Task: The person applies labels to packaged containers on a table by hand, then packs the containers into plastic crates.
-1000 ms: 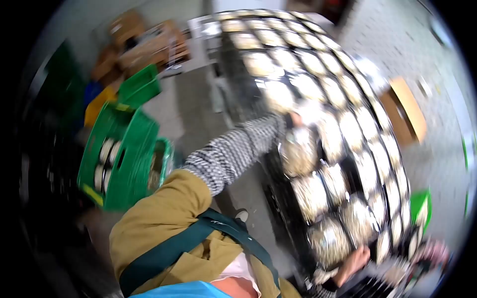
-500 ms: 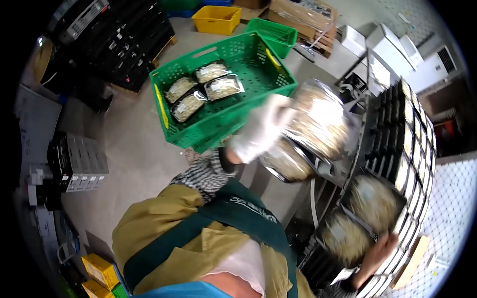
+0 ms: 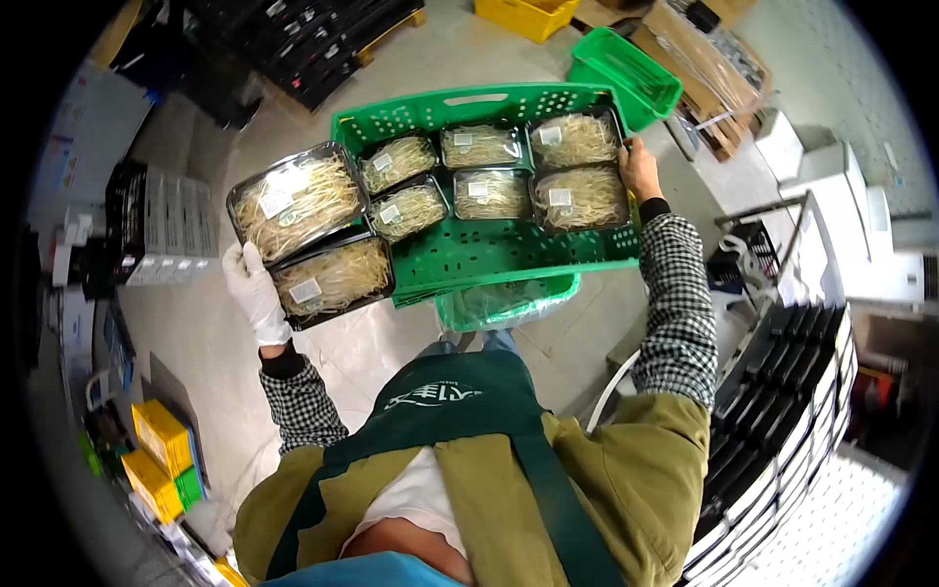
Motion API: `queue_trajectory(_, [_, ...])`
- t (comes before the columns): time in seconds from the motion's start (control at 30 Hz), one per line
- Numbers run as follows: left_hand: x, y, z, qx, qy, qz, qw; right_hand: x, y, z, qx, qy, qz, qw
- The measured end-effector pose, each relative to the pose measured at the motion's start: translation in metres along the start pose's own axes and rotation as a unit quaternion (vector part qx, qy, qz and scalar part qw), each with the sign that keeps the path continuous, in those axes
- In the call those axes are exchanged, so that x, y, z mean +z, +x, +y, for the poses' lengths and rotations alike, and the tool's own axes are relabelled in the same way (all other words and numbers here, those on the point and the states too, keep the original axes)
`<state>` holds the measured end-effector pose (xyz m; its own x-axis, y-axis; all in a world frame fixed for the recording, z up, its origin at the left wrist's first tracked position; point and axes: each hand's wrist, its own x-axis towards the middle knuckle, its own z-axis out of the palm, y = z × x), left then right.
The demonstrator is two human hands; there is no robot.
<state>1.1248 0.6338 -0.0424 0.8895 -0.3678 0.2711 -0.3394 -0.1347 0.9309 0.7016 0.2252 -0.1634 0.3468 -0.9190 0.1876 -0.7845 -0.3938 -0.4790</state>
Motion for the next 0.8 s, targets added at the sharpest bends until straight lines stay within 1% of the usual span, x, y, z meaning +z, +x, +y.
queue_trajectory(0.03, [-0.003,-0.005,-0.001,-0.019,0.016,0.017,1.0,0.017,0.012,0.001,0.01,-0.041,-0.019,0.999])
queue_trajectory(0.07, [-0.001,-0.006,-0.001,-0.034,0.031,0.032,0.998,0.039,0.017,0.001,-0.013,-0.058,-0.018,0.998])
queue_trajectory(0.1, [0.003,-0.013,-0.009,-0.049,0.008,0.036,0.998,0.054,0.013,-0.017,-0.039,0.02,-0.034,0.998])
queue_trajectory(0.13, [0.011,-0.02,-0.004,-0.07,0.015,0.037,0.997,0.044,0.002,-0.06,-0.036,0.116,-0.19,0.974])
queue_trajectory(0.17, [0.022,-0.029,0.002,-0.09,0.02,0.036,0.995,0.038,-0.017,-0.099,-0.047,0.246,-0.327,0.911])
queue_trajectory(0.2, [0.039,-0.033,-0.002,-0.116,0.03,0.026,0.992,0.032,-0.037,-0.139,-0.019,0.354,-0.461,0.814])
queue_trajectory(0.23, [0.066,-0.041,0.014,-0.127,0.021,0.036,0.991,0.039,-0.055,-0.161,-0.093,0.436,-0.503,0.741])
queue_trajectory(0.27, [0.086,-0.046,0.024,-0.129,0.043,0.017,0.991,0.036,-0.071,-0.186,-0.132,0.499,-0.501,0.695])
queue_trajectory(0.3, [0.105,-0.049,0.008,-0.118,0.025,0.016,0.993,0.051,-0.083,-0.193,-0.196,0.459,-0.434,0.75])
queue_trajectory(0.33, [0.121,-0.052,0.009,-0.141,0.015,0.013,0.99,0.049,-0.087,-0.198,-0.111,0.468,-0.42,0.769])
queue_trajectory(0.37, [0.134,-0.053,-0.01,-0.12,-0.008,0.032,0.992,0.043,-0.088,-0.204,-0.026,0.473,-0.405,0.782])
queue_trajectory(0.4, [0.142,-0.052,-0.004,-0.124,-0.011,0.011,0.992,0.036,-0.079,-0.197,-0.054,0.462,-0.382,0.798])
queue_trajectory(0.43, [0.145,-0.048,0.004,-0.129,-0.015,-0.008,0.992,0.025,-0.073,-0.191,-0.028,0.492,-0.397,0.775])
queue_trajectory(0.47, [0.141,-0.04,0.011,-0.158,-0.024,-0.018,0.987,0.011,-0.068,-0.181,0.052,0.478,-0.429,0.764])
queue_trajectory(0.5, [0.134,-0.033,0.015,-0.188,-0.033,-0.028,0.981,0.031,-0.065,-0.143,0.123,0.422,-0.458,0.773])
queue_trajectory(0.53, [0.123,-0.026,0.008,-0.177,-0.013,-0.046,0.983,-0.002,-0.058,-0.151,0.192,0.47,-0.476,0.718])
queue_trajectory(0.57, [0.114,-0.024,0.001,-0.203,0.028,-0.067,0.976,0.01,-0.052,-0.122,0.24,0.444,-0.503,0.702])
queue_trajectory(0.6, [0.105,-0.024,-0.007,-0.232,0.068,-0.086,0.967,0.025,-0.05,-0.099,0.317,0.481,-0.516,0.634])
queue_trajectory(0.63, [0.096,-0.026,-0.015,-0.257,0.107,-0.107,0.954,0.036,-0.049,-0.077,0.353,0.457,-0.533,0.619])
queue_trajectory(0.67, [0.087,-0.03,-0.037,-0.27,0.123,-0.153,0.943,0.045,-0.046,-0.066,0.368,0.386,-0.562,0.632])
queue_trajectory(0.7, [0.086,-0.033,-0.059,-0.31,0.155,-0.203,0.916,0.056,-0.044,-0.06,0.38,0.312,-0.587,0.643])
queue_trajectory(0.77, [0.096,-0.041,-0.085,-0.349,0.273,-0.322,0.836,0.09,-0.061,-0.05,0.395,0.36,-0.621,0.573])
queue_trajectory(0.8, [0.101,-0.041,-0.095,-0.33,0.366,-0.389,0.778,0.093,-0.065,-0.056,0.377,0.349,-0.623,0.59])
